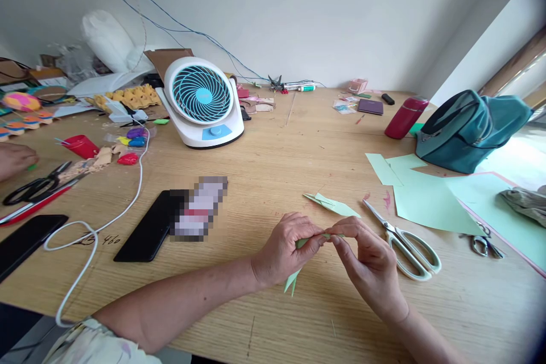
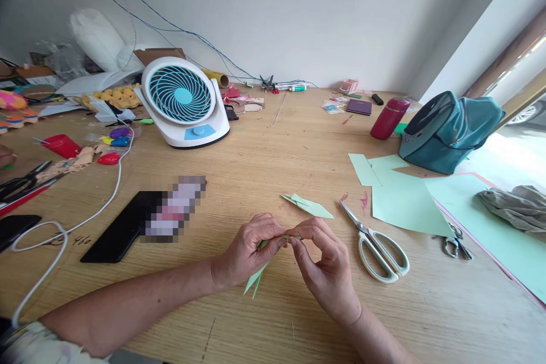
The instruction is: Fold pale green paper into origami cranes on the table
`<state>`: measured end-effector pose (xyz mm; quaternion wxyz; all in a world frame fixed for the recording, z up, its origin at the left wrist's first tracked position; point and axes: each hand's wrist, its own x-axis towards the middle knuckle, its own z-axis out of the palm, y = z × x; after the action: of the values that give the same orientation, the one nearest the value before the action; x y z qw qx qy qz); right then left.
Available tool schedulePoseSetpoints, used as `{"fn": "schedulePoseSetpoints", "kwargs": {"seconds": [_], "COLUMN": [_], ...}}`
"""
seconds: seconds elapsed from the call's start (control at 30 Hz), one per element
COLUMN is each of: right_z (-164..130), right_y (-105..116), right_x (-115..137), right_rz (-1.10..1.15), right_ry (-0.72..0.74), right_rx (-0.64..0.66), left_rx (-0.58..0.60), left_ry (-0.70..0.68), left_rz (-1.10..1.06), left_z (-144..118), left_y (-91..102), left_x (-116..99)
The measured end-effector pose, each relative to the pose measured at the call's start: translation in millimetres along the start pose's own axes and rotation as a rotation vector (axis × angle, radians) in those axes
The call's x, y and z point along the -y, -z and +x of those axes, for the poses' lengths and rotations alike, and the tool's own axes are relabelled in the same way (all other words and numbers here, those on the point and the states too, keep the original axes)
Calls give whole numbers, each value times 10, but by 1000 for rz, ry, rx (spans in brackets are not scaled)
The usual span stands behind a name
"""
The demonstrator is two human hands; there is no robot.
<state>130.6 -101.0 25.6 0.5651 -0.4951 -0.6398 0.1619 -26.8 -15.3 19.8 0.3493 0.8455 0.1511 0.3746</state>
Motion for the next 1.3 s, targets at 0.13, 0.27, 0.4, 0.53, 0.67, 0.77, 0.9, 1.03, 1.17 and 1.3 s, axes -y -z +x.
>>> {"fn": "schedulePoseSetpoints", "kwargs": {"seconds": [0.13, 0.27, 0.4, 0.53, 0.67, 0.77, 0.9, 1.03, 1.17, 1.3], "right_z": [4, 17, 16, 10, 12, 7, -1, 19, 43, 38], "right_y": [7, 25, 39, 21, -15, -29, -25, 7, 89, 171], "right_x": [-9, 9, 20, -6, -29, -21, -4, 6, 4, -13], "right_rz": [-9, -3, -2, -11, -59, -67, -98, -155, -241, -297], "right_ry": [27, 56, 49, 72, 70, 59, 71, 126, 198, 233], "right_rx": [3, 16, 33, 30, 7, 11, 24, 12, -67, -75], "left_rx": [2, 1, 4, 0, -26, -27, -2, 65, 115, 164], "left_ry": [3, 6, 15, -3, -36, -59, -45, -3, 88, 56], "left_rz": [-27, -57, -60, -30, 22, 48, 61, -8, -185, -237], "left_z": [8, 4, -10, -5, -5, -24, -42, -16, 49, 110], "left_y": [1, -8, -14, -5, 1, -9, -23, 15, 118, 200], "left_x": [-3, 8, 29, 26, 26, 47, 59, 15, -6, 85]}}
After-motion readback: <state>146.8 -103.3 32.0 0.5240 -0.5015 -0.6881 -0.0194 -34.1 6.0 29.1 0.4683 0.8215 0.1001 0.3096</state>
